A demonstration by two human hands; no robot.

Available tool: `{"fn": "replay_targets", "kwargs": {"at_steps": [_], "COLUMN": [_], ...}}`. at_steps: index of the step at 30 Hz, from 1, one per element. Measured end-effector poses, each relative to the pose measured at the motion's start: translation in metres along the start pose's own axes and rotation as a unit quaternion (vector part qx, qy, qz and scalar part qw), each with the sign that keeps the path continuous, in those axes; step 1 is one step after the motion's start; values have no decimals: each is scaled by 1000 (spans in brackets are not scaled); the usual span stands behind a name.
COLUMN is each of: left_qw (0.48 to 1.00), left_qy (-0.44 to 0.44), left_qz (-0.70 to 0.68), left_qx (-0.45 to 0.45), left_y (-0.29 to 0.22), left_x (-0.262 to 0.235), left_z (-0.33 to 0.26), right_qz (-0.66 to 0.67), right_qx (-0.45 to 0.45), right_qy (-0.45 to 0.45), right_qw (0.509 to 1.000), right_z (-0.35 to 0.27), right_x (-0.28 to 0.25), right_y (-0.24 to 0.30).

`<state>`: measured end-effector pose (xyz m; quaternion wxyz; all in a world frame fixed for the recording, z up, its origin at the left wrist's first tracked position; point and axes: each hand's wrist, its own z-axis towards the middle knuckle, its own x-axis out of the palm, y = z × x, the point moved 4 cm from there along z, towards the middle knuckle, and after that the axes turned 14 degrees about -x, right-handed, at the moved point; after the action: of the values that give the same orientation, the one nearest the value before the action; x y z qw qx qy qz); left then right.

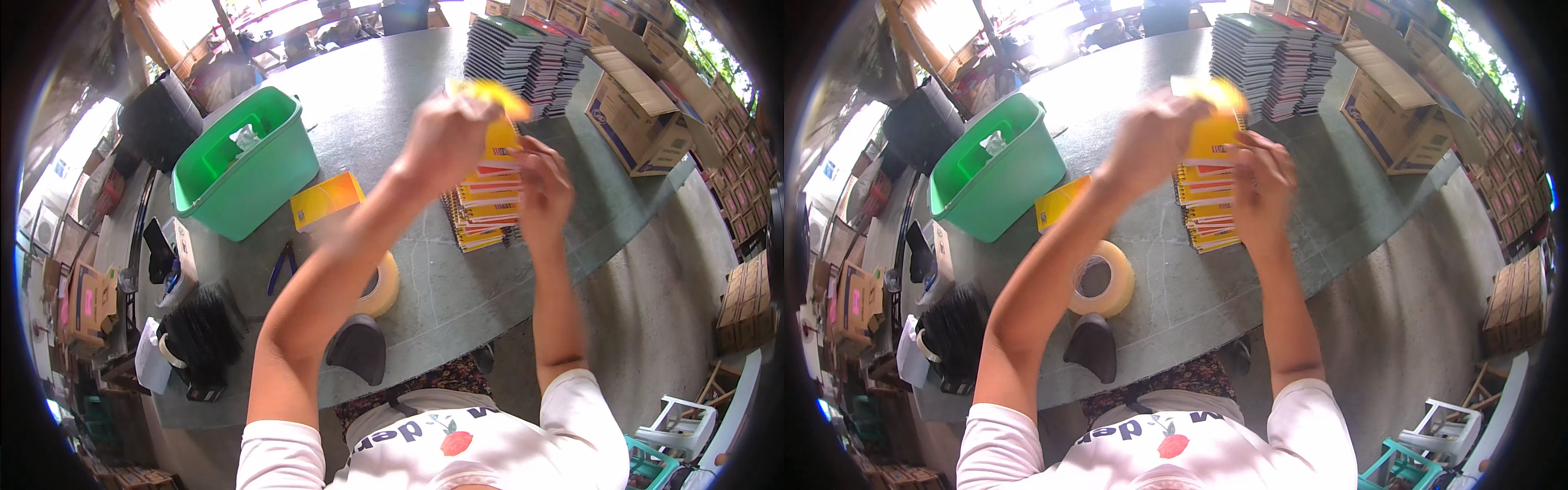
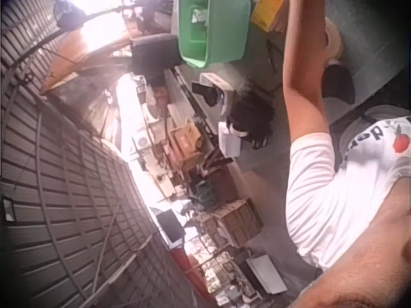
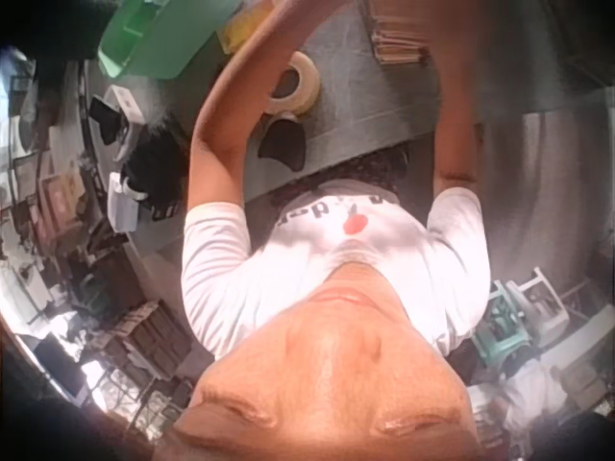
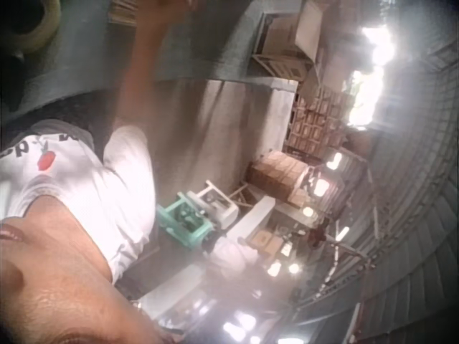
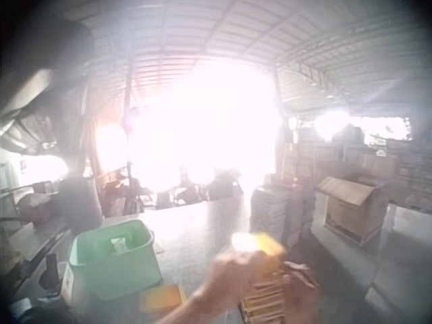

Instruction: The person inserts a spiral coil through the pre-punched holes of notebooks by hand and uses a small tool to secure the coil ends.

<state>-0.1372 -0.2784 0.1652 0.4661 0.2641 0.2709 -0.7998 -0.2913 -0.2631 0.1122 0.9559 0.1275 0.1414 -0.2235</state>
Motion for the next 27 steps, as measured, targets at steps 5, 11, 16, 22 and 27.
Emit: {"fn": "replay_targets", "kwargs": {"at_steps": [5,11,16,22,27], "left_qw": [995,960,930,917,940], "left_qy": [-67,24,57,159,-3], "left_qz": [-74,174,318,279,4], "left_qx": [6,-218,-177,-237,-340], "left_y": [3,157,193,177,157], "left_x": [11,-4,-14,-20,-65], "left_z": [-48,-167,-244,-220,-206], "right_qz": [-37,31,203,357,430], "right_qx": [7,-51,-4,216,311], "right_qy": [-160,-167,-14,192,58], "right_qw": [986,984,979,888,846], "right_z": [-20,-45,-55,-109,-106], "right_x": [-47,-91,-7,128,154], "right_y": [16,39,82,84,85]}}
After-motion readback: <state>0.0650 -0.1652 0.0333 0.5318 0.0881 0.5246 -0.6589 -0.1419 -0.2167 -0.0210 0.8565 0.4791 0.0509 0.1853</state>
